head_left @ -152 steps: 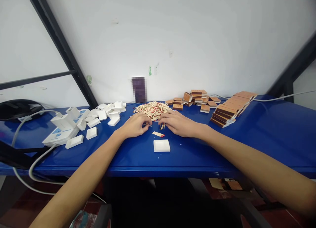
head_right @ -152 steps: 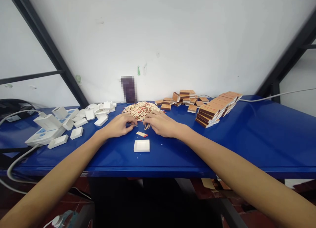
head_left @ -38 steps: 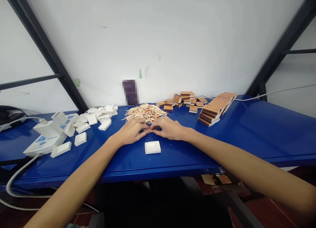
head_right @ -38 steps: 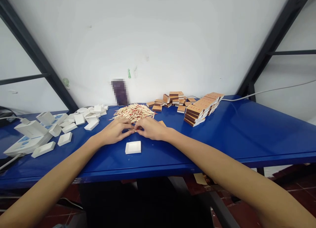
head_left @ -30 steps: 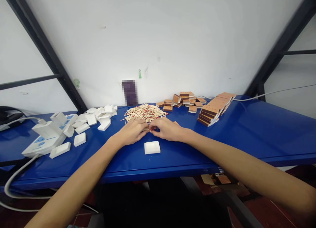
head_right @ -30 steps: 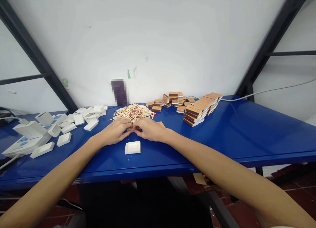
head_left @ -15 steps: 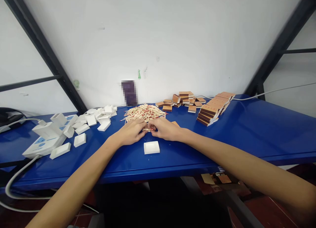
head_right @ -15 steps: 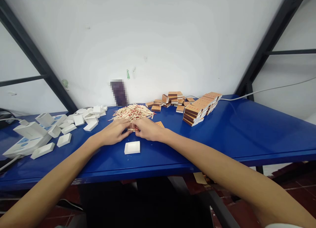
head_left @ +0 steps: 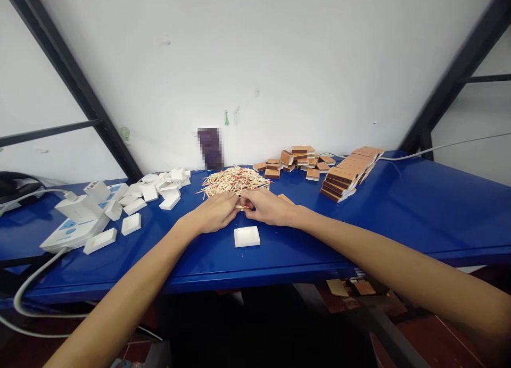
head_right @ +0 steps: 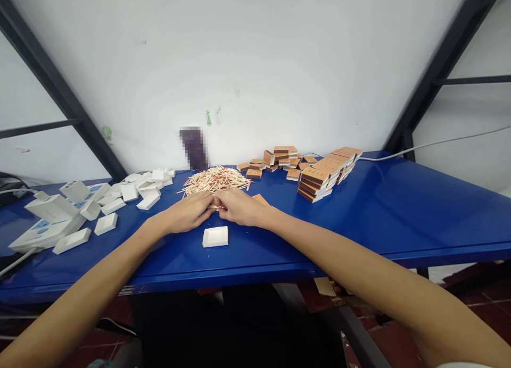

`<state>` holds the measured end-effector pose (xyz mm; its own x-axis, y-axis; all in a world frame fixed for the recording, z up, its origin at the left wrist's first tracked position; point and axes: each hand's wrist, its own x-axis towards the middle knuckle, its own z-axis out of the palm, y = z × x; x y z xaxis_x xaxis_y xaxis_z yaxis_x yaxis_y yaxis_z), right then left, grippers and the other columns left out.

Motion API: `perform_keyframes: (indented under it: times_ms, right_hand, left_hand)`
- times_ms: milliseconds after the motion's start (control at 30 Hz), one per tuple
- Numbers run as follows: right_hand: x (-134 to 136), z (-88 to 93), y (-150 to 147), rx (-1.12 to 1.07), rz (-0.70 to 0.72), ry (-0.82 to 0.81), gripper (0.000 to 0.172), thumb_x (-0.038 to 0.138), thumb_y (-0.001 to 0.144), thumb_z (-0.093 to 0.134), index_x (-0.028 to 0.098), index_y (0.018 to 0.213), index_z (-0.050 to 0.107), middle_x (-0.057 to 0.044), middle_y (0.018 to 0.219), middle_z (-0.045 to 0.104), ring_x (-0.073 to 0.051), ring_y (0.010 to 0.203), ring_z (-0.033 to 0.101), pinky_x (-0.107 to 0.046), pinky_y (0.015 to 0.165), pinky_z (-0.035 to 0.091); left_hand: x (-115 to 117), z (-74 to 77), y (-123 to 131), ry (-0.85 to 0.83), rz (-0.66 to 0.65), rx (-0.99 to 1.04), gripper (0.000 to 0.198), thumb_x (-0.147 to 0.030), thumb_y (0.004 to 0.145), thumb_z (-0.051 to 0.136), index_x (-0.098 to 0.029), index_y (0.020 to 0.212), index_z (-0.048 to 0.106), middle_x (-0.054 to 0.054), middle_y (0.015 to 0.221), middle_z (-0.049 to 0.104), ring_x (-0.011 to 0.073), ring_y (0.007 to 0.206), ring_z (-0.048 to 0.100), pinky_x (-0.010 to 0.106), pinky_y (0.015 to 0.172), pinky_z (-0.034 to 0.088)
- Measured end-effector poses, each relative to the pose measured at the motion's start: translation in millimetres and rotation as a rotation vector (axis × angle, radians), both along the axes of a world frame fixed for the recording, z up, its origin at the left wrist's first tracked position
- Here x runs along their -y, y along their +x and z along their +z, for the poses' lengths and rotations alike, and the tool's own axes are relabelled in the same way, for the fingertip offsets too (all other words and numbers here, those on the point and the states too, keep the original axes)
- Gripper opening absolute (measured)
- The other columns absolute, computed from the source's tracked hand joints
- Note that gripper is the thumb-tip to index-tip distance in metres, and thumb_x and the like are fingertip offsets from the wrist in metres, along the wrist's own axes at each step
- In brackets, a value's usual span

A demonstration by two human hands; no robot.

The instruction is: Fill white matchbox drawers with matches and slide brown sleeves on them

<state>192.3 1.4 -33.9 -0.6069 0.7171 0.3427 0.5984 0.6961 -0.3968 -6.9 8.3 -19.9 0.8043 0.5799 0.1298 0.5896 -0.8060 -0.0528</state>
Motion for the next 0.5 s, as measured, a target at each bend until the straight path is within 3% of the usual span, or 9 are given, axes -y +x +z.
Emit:
perform_keyframes:
  times_ms: [267, 500]
  right_hand:
    - [8.0, 19.9, 3.2, -0.117, 0.018, -0.042, 0.014, 0.005, 0.074, 0.060, 0.017, 0.081, 0.058, 0.001, 0.074, 0.062, -0.011, 0.067, 0.054, -0.023, 0.062, 0.036]
    - [55.6, 24.0, 13.7, -0.102, 0.088, -0.110, 0.012, 0.007, 0.073, 0.064, 0.017, 0.077, 0.059, 0.004, 0.068, 0.061, -0.009, 0.062, 0.054, -0.021, 0.059, 0.036]
  left_hand:
    - [6.9, 15.3, -3.9, 0.052, -0.020, 0.047, 0.021, -0.029, 0.100, 0.034, -0.016, 0.097, 0.050, 0.010, 0.096, 0.058, 0.0221, 0.086, 0.054, 0.039, 0.080, 0.045]
    - [63.3, 21.5, -2.4, -0.035, -0.019, 0.055, 0.026, -0.033, 0.102, 0.034, -0.017, 0.091, 0.051, 0.006, 0.090, 0.055, 0.0196, 0.080, 0.050, 0.037, 0.079, 0.043]
